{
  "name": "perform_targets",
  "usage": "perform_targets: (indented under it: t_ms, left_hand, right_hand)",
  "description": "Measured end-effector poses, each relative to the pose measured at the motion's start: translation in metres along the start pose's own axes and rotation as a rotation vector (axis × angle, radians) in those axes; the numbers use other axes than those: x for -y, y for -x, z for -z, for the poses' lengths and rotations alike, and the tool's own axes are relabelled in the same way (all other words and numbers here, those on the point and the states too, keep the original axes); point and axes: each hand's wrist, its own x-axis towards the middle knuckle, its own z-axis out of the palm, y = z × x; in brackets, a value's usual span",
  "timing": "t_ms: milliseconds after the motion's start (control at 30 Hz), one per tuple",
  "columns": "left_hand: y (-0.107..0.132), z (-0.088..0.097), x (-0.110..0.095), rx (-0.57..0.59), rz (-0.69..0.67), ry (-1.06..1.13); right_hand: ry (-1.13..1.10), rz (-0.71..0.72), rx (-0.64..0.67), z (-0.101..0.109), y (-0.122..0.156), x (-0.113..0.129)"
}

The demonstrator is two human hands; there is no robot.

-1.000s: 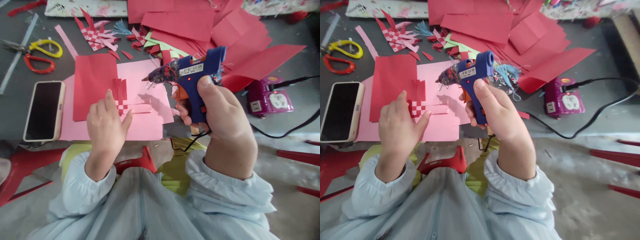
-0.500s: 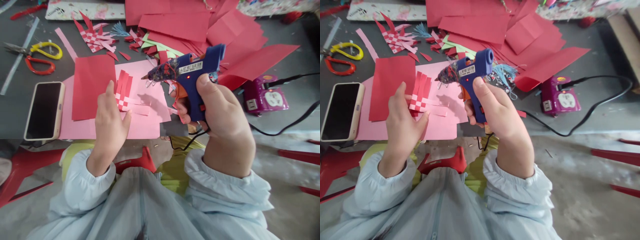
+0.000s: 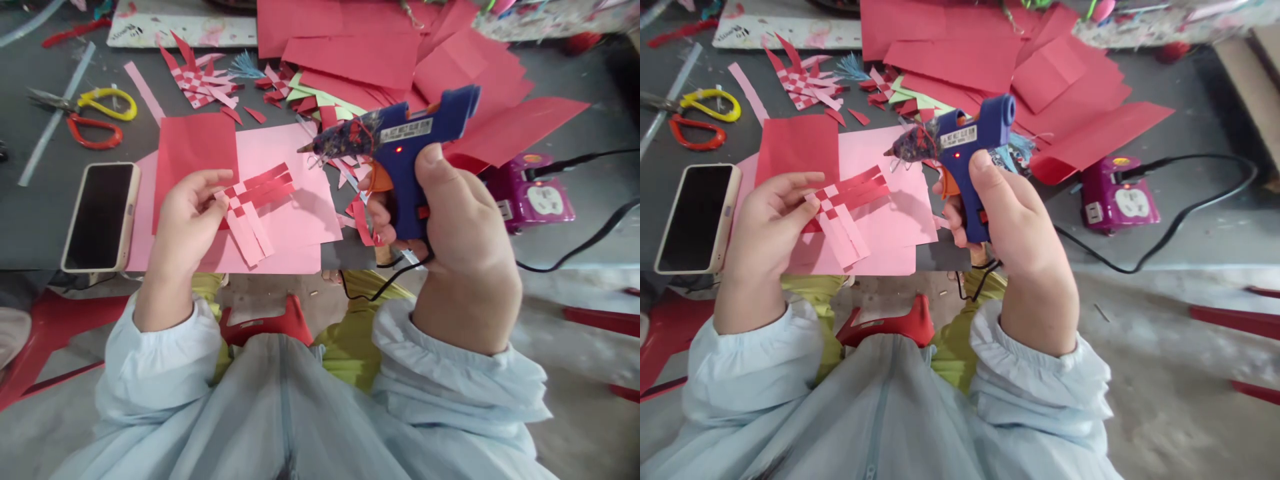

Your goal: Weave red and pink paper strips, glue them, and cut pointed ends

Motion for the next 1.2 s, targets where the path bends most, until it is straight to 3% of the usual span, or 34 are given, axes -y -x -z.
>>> perform_targets:
  t_ms: [133, 233, 433, 600, 667, 833, 1200]
  left_hand:
    - [-0.002, 0.009, -0.009, 0.121, 0.119, -0.004]
    - [-0.004, 0.011, -0.008, 0.173, 0.108, -0.055]
    - [-0.007, 0.014, 0.002, 0.159, -0.024, -0.305]
    - [0.003, 0.015, -0.005, -0.05, -0.263, -0.806]
    - [0.011, 0.013, -0.01, -0.012, -0.32, -0.923]
    - [0.026, 0.005, -0.015, 0.179, -0.433, -0.945]
    - [0.029, -0.005, -0.008, 0.199, -0.419, -1.085]
  right_hand:
    - [0.017, -0.004, -0.019, -0.001, 0.002, 0.0]
    - [0.011, 0.017, 0.007, -0.002, 0.002, 0.001]
    - [0.009, 0.033, 0.033, -0.003, 0.001, 0.0]
    - [0.035, 0.038, 0.039, -0.002, 0.001, -0.001]
    - [0.038, 0.037, 0.046, -0.002, 0.001, -0.001]
    - [0.054, 0.037, 0.066, -0.002, -0.002, -0.002]
    - [0.083, 0.03, 0.094, -0.005, -0.001, -0.002]
